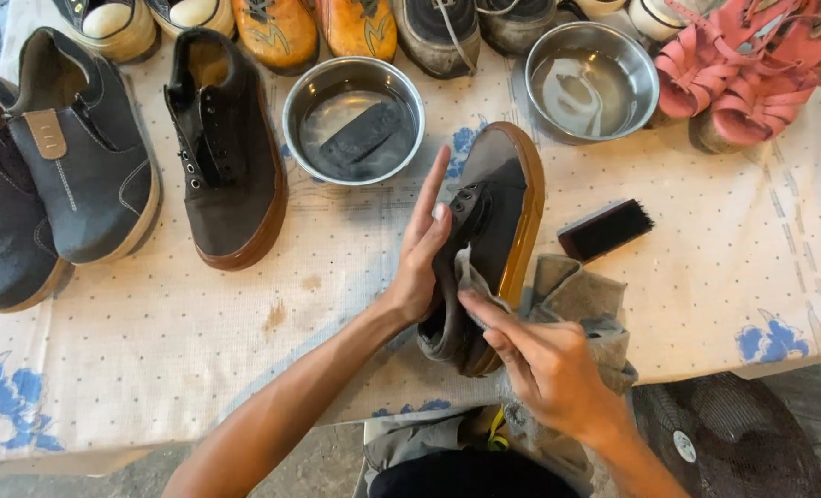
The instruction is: The person scrubs a dark shoe with a red brush, wipes it with a cloth, and then dips the brush into a bowl of water before scrubbing again. The task involves cleaning the shoe's surface using a brush and cloth.
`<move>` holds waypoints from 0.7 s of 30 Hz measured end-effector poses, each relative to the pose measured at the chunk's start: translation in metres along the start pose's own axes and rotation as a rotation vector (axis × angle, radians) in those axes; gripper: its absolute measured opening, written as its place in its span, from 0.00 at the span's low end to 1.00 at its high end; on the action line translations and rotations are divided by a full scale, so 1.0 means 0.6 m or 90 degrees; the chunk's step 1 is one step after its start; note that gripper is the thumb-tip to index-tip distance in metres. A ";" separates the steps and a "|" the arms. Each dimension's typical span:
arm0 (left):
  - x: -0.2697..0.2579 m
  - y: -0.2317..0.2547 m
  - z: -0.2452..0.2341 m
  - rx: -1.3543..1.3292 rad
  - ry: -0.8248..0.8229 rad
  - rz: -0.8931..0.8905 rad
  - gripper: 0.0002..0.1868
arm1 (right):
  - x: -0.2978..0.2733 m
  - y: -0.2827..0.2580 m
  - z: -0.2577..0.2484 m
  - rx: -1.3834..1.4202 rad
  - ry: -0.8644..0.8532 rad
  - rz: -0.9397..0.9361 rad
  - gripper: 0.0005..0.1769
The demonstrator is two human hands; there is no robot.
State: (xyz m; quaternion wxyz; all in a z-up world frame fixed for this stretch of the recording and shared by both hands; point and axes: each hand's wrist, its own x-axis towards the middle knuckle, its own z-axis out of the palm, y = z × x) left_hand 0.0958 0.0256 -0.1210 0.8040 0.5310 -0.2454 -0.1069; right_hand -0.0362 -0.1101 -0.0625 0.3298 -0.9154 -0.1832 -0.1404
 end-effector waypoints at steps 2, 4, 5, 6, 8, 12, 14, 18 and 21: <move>-0.001 -0.008 -0.002 -0.013 0.009 0.004 0.41 | -0.008 -0.001 0.003 -0.016 -0.002 0.010 0.24; -0.004 -0.009 0.002 -0.014 0.014 -0.001 0.41 | -0.016 -0.004 0.003 -0.020 -0.005 0.017 0.23; 0.001 -0.007 0.001 -0.011 0.015 0.005 0.42 | -0.014 -0.003 0.003 -0.027 -0.001 0.015 0.22; 0.002 -0.005 0.001 -0.010 0.016 0.006 0.42 | -0.014 -0.006 0.003 -0.026 -0.001 0.013 0.22; -0.002 -0.001 0.003 -0.010 0.008 0.016 0.40 | -0.017 -0.014 0.001 -0.098 0.010 0.003 0.20; 0.000 0.001 0.008 -0.009 -0.010 0.012 0.43 | -0.029 -0.031 -0.006 -0.142 0.023 0.036 0.20; -0.002 -0.002 0.004 0.018 -0.017 0.043 0.42 | -0.043 -0.033 -0.012 -0.113 -0.033 0.209 0.26; -0.002 0.007 0.000 0.023 -0.080 0.064 0.42 | -0.020 -0.009 -0.060 0.358 0.046 0.438 0.25; 0.002 0.005 0.002 -0.011 -0.090 0.052 0.41 | -0.020 0.034 -0.067 0.503 0.274 0.540 0.32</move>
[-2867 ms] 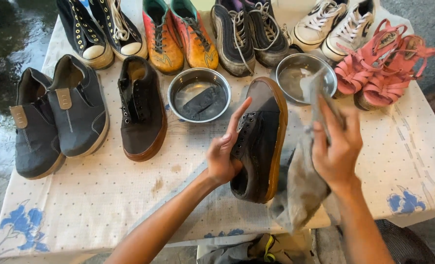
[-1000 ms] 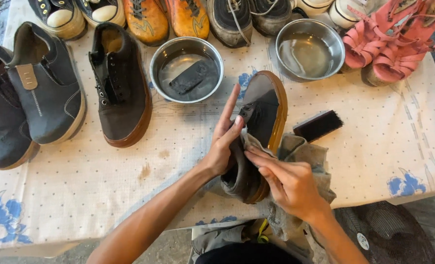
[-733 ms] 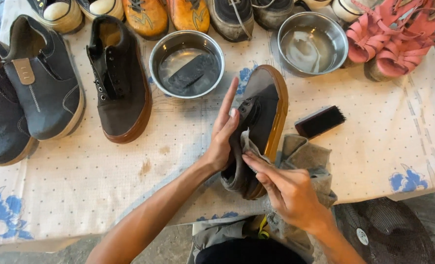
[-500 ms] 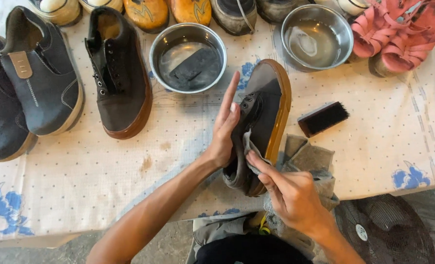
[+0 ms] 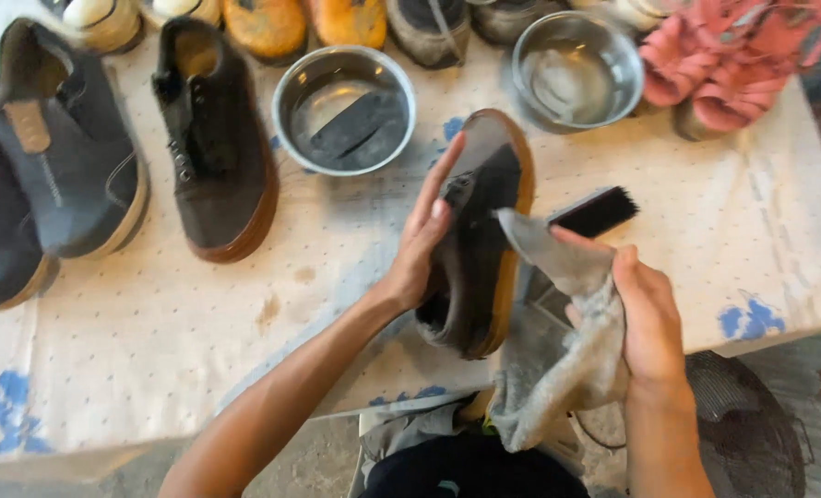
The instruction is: The person scrubs a dark shoe with a red brush, wipes it with a cloth, and then dips the brush into a bowl of water before scrubbing again. The task involves cleaning the shoe's surface using a brush and cloth.
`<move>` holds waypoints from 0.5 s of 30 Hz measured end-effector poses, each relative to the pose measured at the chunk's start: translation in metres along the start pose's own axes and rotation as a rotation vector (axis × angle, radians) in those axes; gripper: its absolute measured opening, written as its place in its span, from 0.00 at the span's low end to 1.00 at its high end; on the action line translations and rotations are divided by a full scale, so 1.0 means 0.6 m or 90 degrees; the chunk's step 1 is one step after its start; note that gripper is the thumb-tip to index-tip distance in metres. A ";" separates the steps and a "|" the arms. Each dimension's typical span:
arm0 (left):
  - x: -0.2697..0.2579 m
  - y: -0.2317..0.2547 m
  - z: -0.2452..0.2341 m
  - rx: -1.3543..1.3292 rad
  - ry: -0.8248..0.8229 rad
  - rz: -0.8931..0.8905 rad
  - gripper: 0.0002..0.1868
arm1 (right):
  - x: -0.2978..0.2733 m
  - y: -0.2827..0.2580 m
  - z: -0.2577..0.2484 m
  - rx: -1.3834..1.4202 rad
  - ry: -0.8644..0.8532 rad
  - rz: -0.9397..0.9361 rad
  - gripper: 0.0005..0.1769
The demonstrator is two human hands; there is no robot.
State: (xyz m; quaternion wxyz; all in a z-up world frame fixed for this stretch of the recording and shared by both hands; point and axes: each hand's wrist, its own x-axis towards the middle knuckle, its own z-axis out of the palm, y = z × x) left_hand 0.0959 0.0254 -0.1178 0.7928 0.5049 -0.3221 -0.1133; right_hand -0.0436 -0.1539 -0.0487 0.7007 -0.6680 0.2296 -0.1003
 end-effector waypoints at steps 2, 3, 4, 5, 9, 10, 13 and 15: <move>0.001 -0.003 0.001 0.044 0.023 0.000 0.44 | 0.013 -0.003 -0.001 0.095 0.048 0.070 0.27; 0.003 -0.002 0.007 0.041 0.015 0.003 0.44 | 0.023 0.006 -0.006 0.096 0.054 0.065 0.27; 0.004 0.000 0.011 0.039 0.033 0.001 0.45 | 0.034 0.016 -0.009 0.145 -0.015 0.022 0.29; 0.004 0.002 0.014 0.037 0.050 -0.001 0.46 | 0.045 0.026 -0.010 0.192 -0.086 -0.020 0.33; 0.003 0.001 0.013 0.036 0.053 0.014 0.46 | 0.060 -0.017 0.028 0.184 -0.022 -0.032 0.32; 0.002 0.001 0.013 0.048 0.051 0.021 0.48 | 0.075 -0.010 0.021 0.163 0.048 -0.034 0.34; 0.003 -0.001 0.010 0.037 0.042 0.030 0.48 | 0.083 -0.056 0.060 0.030 0.095 -0.150 0.37; 0.001 -0.001 0.011 0.015 0.037 0.029 0.48 | 0.102 -0.061 0.074 -0.083 0.070 -0.260 0.39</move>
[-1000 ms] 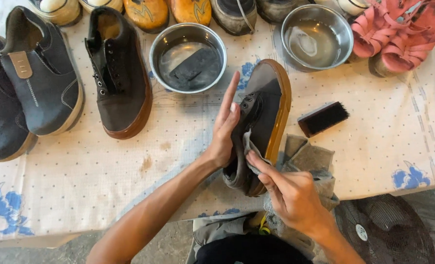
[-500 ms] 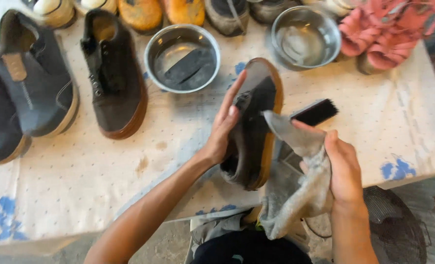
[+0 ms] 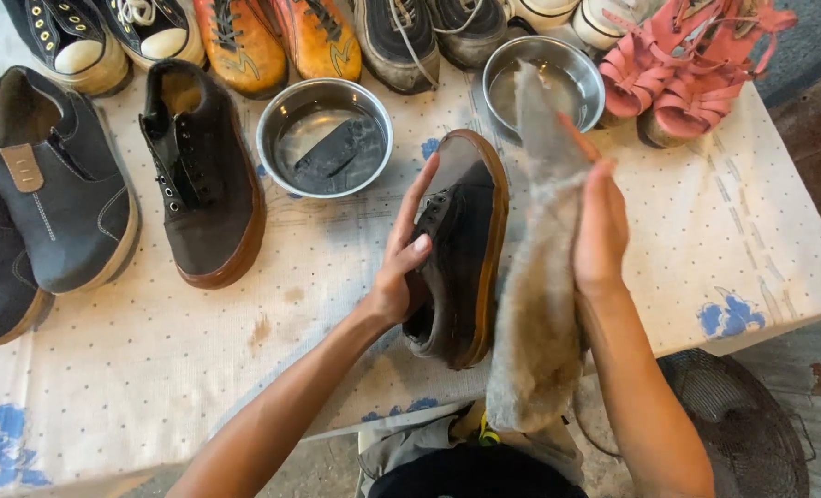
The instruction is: The person scrubs a dark shoe with a red brush, wipes it with a cloth, and then dips the brush into a bowl of water before scrubbing again. The task involves cleaning the shoe's surface using a brush and cloth.
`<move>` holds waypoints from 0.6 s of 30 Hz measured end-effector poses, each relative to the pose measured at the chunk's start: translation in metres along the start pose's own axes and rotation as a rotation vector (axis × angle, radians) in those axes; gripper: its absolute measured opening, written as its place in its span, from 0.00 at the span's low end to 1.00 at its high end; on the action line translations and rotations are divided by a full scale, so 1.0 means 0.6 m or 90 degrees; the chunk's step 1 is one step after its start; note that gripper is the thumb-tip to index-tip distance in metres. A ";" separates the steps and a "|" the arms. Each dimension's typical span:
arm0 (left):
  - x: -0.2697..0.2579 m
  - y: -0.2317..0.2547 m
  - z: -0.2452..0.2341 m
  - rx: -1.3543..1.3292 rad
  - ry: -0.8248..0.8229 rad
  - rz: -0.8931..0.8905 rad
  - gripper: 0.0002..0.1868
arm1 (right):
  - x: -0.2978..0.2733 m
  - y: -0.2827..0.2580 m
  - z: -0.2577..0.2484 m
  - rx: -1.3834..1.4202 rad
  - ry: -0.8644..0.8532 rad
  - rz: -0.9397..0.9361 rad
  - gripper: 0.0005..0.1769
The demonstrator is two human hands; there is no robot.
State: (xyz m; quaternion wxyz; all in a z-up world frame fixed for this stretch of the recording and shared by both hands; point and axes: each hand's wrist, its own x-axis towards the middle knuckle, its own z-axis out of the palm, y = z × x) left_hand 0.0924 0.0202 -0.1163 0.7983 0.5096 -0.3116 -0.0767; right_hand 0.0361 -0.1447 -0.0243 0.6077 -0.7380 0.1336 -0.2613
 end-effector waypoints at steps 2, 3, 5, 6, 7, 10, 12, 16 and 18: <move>0.001 0.002 0.000 -0.023 0.005 -0.009 0.49 | 0.033 0.059 -0.003 -0.028 -0.105 -0.251 0.29; 0.000 0.003 0.001 -0.021 0.008 -0.010 0.49 | 0.029 0.057 0.000 -0.026 -0.108 -0.250 0.29; 0.002 0.004 0.003 -0.061 0.013 -0.006 0.48 | 0.024 0.052 0.008 -0.185 -0.151 -0.280 0.34; 0.005 0.003 0.000 -0.059 0.017 -0.005 0.48 | 0.021 0.052 0.006 -0.183 -0.155 -0.281 0.34; 0.002 0.001 0.000 -0.056 0.014 -0.007 0.48 | 0.013 0.054 0.001 -0.243 -0.204 -0.308 0.32; 0.002 0.001 0.000 -0.055 0.014 -0.007 0.48 | -0.008 0.060 -0.017 -0.321 -0.263 -0.364 0.37; 0.000 0.002 0.002 -0.057 0.018 -0.006 0.48 | -0.026 0.063 -0.037 -0.335 -0.271 -0.390 0.42; 0.001 0.011 -0.005 -0.025 -0.003 -0.002 0.47 | -0.064 0.075 -0.060 -0.309 -0.373 -0.260 0.61; 0.000 0.014 -0.006 -0.016 -0.027 -0.003 0.45 | -0.085 0.069 -0.062 -0.323 -0.380 -0.224 0.68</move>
